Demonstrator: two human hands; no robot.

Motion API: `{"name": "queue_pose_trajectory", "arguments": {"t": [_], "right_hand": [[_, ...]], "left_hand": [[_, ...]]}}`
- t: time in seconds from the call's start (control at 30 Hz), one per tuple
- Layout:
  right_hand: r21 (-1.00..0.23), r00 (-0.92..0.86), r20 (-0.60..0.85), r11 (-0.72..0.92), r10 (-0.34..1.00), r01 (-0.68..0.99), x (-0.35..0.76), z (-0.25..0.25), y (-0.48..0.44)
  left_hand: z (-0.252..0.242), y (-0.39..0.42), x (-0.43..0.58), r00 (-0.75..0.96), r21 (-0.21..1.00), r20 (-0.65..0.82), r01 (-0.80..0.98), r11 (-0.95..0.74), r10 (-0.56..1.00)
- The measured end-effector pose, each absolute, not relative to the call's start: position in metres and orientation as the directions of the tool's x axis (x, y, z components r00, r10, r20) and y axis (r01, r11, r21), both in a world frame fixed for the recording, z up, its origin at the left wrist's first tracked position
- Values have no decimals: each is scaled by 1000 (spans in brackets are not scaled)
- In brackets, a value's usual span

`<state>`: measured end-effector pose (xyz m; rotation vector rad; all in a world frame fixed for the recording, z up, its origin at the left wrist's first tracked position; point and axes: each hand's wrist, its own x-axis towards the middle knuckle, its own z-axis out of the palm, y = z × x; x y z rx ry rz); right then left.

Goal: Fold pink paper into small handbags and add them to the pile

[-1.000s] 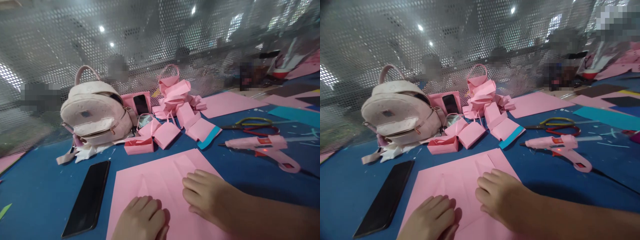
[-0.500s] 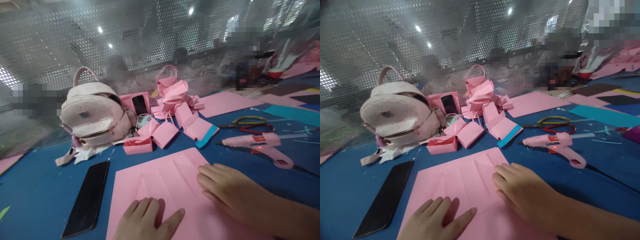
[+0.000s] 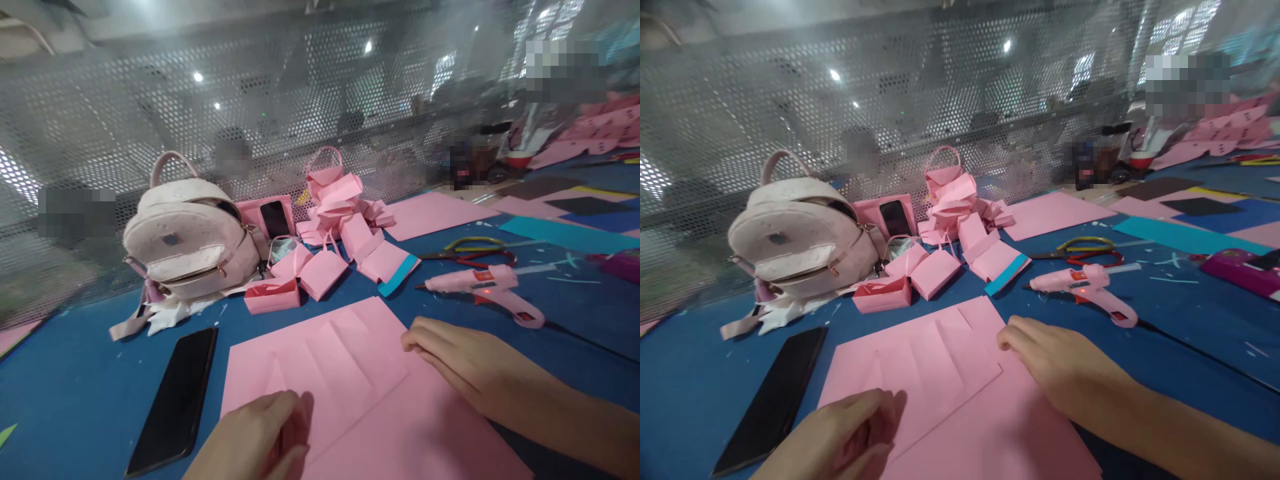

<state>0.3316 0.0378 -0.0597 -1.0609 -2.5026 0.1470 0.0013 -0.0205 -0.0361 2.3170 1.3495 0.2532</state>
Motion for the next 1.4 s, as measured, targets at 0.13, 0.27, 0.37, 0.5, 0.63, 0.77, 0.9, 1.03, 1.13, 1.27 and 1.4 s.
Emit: {"name": "queue_pose_trajectory", "arguments": {"t": [0.13, 0.27, 0.37, 0.5, 0.63, 0.77, 0.9, 1.03, 1.13, 1.27, 1.4], "right_hand": [[-372, -688, 247, 723, 682, 583, 319, -48, 32], [-410, -723, 94, 688, 685, 598, 299, -35, 35], [-419, -750, 17, 686, 661, 595, 287, -26, 44], [-487, -789, -51, 674, 613, 555, 278, -18, 55], [-476, -812, -53, 701, 581, 532, 274, -16, 58], [-464, -790, 25, 707, 612, 533, 268, -14, 53], [-636, -733, 80, 600, 676, 484, 260, -5, 47], [-682, -720, 161, 603, 675, 414, 252, 2, 42], [-555, -760, 270, 740, 592, 380, 247, 0, 35], [-266, -822, 380, 901, 424, 342, 237, -3, 21], [-184, -764, 474, 898, 438, 400, 227, 6, 10]], "left_hand": [[-23, -16, -6, 453, 622, -252, 752, -215, 855], [-19, -17, -4, 433, 659, -281, 736, -156, 856], [-16, -21, -5, 440, 617, -281, 764, -191, 853], [-8, -29, -9, 456, 526, -267, 807, -268, 849], [-2, -36, -11, 424, 407, -214, 858, -314, 880], [-9, -39, 0, 416, 347, -130, 870, -352, 900], [-26, -43, 20, 466, 61, 167, 875, -480, 869], [-42, -41, 25, 561, -234, 349, 828, -509, 751], [-42, -37, 19, 590, -300, 407, 808, -508, 697], [-28, -35, 16, 569, -255, 467, 820, -513, 677], [-10, -41, 25, 546, -221, 570, 822, -525, 614]]}}
